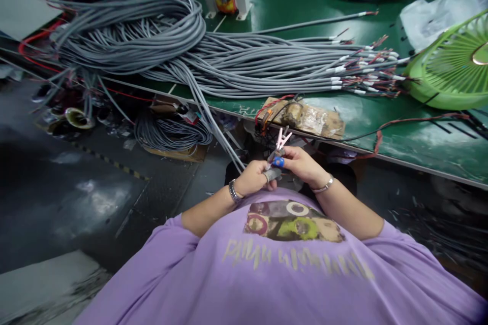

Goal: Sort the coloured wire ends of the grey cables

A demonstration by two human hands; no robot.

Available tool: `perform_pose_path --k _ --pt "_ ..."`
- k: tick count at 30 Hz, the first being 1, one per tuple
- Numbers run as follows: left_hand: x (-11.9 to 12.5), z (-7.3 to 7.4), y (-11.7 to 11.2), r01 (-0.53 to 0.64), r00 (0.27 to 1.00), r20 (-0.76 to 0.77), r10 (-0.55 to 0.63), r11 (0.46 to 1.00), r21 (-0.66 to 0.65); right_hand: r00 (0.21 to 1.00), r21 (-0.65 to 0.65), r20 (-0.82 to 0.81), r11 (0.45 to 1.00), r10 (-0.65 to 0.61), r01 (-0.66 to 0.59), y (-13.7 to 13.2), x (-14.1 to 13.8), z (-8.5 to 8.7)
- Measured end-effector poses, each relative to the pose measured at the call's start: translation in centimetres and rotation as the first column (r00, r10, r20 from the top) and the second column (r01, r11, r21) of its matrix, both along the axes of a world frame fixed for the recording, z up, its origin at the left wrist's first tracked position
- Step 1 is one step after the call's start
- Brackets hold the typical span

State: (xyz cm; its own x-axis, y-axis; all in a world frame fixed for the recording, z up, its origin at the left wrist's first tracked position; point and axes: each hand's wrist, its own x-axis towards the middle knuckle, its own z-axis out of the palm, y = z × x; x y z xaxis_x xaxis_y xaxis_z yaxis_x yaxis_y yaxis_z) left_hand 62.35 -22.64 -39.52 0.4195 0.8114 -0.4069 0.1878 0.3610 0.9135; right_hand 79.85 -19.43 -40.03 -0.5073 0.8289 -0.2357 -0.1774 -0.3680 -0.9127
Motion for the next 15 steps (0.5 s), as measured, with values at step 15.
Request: perform_pose_path --k 15 --pt "-1.0 -0.8 0.2 -0.021 0.986 0.166 0.027 0.999 -0.037 0.972 0.006 0.005 0.972 -0.235 0.235 -2.1 -1.6 -1.2"
